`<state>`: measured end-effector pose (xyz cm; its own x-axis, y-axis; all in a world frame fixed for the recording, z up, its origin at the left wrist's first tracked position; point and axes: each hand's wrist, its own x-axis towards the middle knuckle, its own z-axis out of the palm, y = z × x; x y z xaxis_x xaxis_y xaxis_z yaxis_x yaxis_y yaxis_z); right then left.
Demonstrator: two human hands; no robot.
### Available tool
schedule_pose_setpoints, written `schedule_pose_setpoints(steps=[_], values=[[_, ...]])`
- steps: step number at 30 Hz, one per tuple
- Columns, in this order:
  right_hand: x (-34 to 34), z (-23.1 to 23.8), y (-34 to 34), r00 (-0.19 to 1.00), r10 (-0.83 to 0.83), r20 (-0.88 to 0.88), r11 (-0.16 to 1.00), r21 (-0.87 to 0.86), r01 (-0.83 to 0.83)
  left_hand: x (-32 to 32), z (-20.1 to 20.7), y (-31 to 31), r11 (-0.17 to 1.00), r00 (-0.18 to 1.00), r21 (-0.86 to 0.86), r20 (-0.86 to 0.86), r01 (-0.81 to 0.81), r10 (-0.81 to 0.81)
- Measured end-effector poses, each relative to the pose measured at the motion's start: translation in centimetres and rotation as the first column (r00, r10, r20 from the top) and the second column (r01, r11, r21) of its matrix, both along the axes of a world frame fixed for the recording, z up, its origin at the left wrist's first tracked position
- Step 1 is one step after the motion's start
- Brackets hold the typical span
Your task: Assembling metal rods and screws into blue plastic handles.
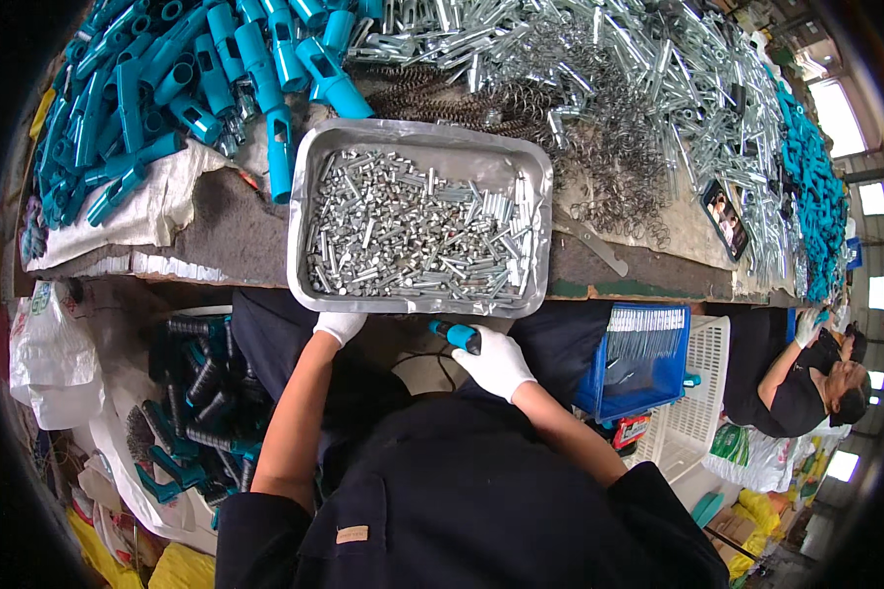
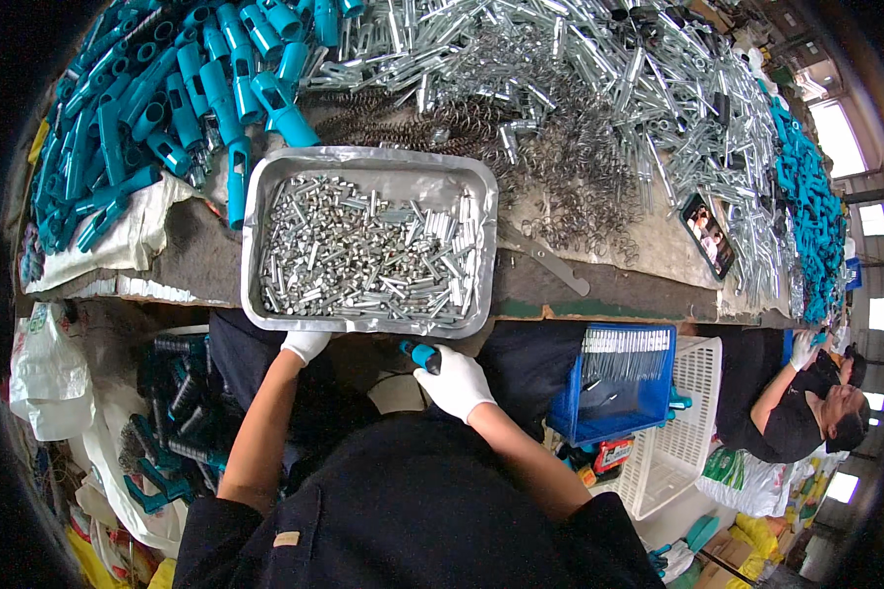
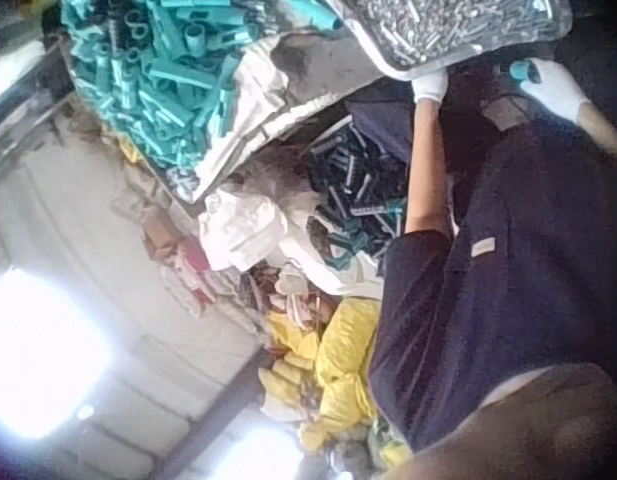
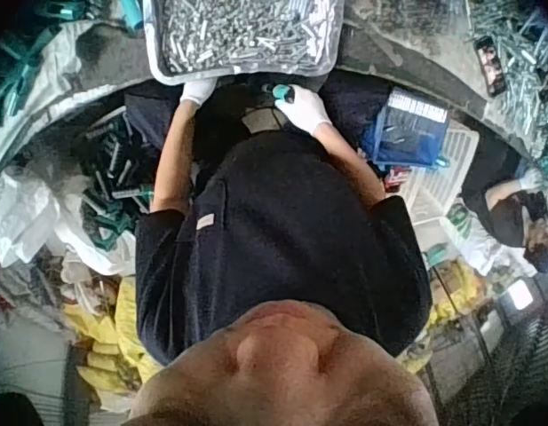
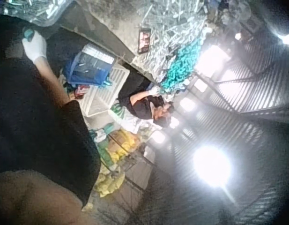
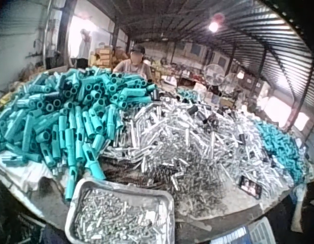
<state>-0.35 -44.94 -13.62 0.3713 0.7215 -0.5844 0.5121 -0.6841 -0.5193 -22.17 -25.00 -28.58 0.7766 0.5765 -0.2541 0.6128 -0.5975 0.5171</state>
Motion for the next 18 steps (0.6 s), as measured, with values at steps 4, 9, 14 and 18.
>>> schedule_pose_setpoints(steps=[4, 9, 14, 18], values=[[-0.6, -0.3, 0.9, 0.997, 0.073, -0.013, 0.997, -0.002, -0.073, 0.0, -1.1, -0.4, 0.998, 0.999, -0.045, -0.022, -0.035, 0.034], [-1.8, -1.2, 2.0, 0.989, 0.144, 0.028, 0.989, -0.044, -0.143, -0.3, -3.2, -0.8, 0.991, 0.981, -0.03, 0.143, -0.131, 0.134], [-4.5, -0.1, 5.0, 0.934, 0.347, 0.079, 0.934, -0.121, -0.337, -0.6, -3.9, -0.6, 0.994, 0.996, -0.072, 0.018, -0.088, 0.09], [-7.5, -6.5, 6.1, 0.927, 0.353, 0.126, 0.935, -0.089, -0.344, 0.9, 1.0, -1.3, 0.988, 0.998, -0.142, 0.005, -0.062, 0.063]])
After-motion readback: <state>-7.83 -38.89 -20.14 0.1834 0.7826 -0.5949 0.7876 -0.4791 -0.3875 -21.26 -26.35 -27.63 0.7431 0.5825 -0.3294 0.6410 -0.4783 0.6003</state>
